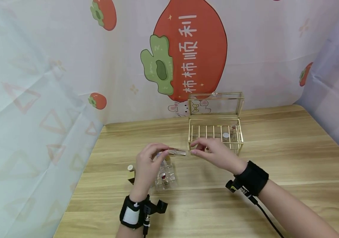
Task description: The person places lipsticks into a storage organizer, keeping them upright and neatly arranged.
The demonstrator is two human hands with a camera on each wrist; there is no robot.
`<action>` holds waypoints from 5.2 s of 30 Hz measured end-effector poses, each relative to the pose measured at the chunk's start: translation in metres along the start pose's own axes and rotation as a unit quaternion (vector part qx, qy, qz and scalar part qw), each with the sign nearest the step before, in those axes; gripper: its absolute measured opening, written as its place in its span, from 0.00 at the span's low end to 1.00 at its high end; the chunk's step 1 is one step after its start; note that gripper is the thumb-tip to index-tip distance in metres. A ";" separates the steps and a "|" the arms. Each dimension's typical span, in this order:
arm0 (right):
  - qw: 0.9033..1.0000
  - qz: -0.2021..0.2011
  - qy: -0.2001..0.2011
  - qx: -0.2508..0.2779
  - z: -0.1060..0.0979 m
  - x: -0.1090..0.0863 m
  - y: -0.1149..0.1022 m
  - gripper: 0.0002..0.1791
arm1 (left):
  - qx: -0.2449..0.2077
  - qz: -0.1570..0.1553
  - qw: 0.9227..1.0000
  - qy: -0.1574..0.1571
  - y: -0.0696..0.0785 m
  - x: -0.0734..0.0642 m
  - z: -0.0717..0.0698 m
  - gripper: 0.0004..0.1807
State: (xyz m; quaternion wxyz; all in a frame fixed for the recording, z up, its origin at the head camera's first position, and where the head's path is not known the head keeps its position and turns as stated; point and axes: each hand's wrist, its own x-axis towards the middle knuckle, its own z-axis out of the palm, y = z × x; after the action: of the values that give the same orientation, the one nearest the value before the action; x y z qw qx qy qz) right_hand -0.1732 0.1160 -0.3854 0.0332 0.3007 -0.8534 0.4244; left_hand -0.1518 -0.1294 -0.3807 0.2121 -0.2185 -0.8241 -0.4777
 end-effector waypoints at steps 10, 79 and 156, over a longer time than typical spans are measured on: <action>0.999 0.012 -0.006 0.053 0.003 0.000 -0.002 0.17 | -0.051 -0.035 0.998 0.000 0.024 0.002 0.002 0.06; 0.975 0.075 0.184 -0.099 -0.063 -0.005 0.019 0.12 | 0.224 0.081 0.956 -0.173 -0.008 -0.023 -0.013 0.12; 0.956 0.132 0.072 -0.253 -0.048 0.006 0.071 0.13 | 0.278 0.054 0.932 -0.227 0.009 -0.028 -0.016 0.13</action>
State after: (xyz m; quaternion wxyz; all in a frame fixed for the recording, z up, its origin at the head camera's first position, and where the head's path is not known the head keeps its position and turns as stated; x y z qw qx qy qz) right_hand -0.2265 0.1813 -0.4032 0.1132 0.1361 -0.9604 0.2153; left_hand -0.1220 -0.1442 -0.3830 0.0973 -0.2973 -0.9370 -0.1554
